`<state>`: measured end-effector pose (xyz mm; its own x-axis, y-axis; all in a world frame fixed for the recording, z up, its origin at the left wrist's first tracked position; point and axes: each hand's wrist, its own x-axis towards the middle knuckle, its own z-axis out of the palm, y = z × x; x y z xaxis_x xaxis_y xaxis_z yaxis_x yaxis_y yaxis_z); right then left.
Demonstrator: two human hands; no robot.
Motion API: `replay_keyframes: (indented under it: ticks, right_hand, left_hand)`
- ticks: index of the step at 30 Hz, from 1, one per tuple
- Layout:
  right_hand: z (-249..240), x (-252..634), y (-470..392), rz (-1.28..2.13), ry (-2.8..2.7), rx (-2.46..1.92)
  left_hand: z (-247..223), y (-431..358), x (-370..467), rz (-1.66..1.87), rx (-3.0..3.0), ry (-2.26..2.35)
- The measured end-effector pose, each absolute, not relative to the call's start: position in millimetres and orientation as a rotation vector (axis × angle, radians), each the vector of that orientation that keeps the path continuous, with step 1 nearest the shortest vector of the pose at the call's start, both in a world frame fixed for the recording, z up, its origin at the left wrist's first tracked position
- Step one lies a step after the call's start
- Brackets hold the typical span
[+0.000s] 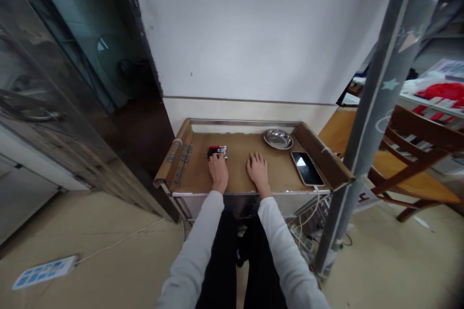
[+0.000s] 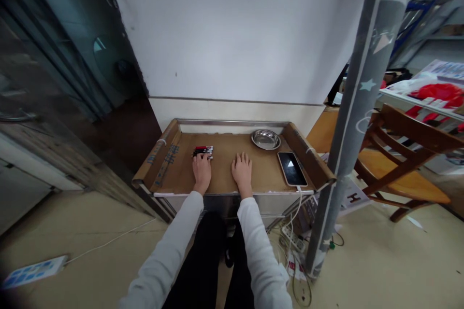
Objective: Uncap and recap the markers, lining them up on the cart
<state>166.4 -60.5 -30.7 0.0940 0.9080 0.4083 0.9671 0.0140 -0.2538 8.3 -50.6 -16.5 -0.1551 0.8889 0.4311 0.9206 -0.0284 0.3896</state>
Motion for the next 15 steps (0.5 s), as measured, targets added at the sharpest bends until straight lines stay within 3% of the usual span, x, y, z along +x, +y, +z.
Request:
replay_keyframes:
  ticks: [8,15]
  right_hand:
    - [-31.5,168.5,-79.0,-0.201,-1.871,-1.974]
    - [-27.9,168.4,-79.1,-0.160,-1.857,-1.968]
  left_hand:
    - [-17.3,-57.5,13.8,-0.891,-2.629,-1.539]
    - [-22.4,-56.6,13.1,-0.915,-2.653,-1.591]
